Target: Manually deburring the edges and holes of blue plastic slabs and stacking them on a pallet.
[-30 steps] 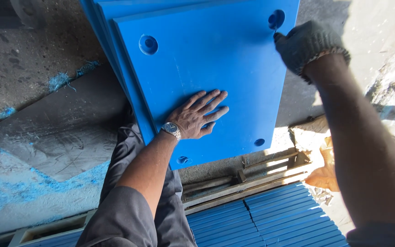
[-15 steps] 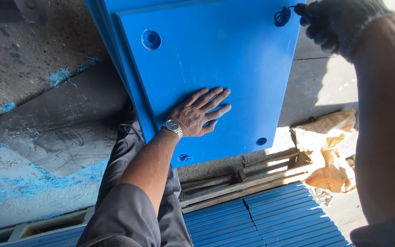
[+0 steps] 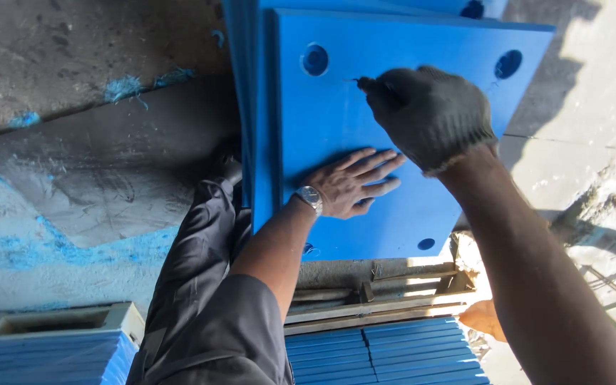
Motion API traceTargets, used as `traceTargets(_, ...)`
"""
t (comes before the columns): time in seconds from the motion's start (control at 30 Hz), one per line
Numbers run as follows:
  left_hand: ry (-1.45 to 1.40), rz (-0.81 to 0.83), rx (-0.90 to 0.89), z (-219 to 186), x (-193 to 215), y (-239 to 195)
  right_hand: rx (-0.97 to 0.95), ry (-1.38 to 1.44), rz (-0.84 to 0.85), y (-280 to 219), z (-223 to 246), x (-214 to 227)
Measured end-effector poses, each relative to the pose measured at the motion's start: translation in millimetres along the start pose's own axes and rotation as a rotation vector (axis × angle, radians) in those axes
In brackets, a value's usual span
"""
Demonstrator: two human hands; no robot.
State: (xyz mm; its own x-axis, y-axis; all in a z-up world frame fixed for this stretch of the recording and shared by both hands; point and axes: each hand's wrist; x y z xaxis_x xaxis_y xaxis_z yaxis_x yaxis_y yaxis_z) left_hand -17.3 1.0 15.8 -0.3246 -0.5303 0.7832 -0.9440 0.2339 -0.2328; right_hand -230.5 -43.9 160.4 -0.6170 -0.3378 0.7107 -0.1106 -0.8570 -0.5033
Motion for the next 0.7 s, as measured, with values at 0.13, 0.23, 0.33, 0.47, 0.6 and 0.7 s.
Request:
traceTargets(0.13, 0.046, -0.037, 0.016, -5.8, -1.1, -2.0, 0.119, -0.443, 0.008, 48.1, 38.6, -5.2)
traceTargets(0.23, 0.085, -0.018, 0.025, -4.8, -4.1, 2.5, 0.124, -0.740, -0.016, 74.7, 47.5, -15.5)
traceTargets(0.33, 0.096, -0.007, 0.022, -4.8, -1.7, 0.7, 0.094, -0.823, 0.084, 80.5, 53.3, -11.1)
traceTargets(0.47, 0.075, -0.015, 0.026, -3.8, 3.2, 3.9, 0.052, -0.838, 0.068, 72.8, 67.3, 3.5)
traceTargets(0.6, 0.018, -0.020, 0.020, -7.8, -1.5, 2.2, -0.071, -0.702, 0.262, 61.7, 48.5, -12.3)
traceTargets(0.7, 0.058, -0.041, 0.020, -6.2, -8.1, 5.9, -0.066, -0.564, 0.240, 50.8, 55.0, -23.7)
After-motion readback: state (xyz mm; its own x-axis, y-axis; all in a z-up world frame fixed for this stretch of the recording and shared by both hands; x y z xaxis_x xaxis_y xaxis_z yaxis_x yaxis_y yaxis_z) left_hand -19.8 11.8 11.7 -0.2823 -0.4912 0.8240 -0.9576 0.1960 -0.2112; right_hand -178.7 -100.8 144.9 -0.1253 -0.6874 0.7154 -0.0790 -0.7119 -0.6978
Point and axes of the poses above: each hand's wrist, its own y-axis towards the middle knuckle, its own x-axis out of the back of the hand, z = x × y, and after that the axes turned 9 degrees about z, right-handed
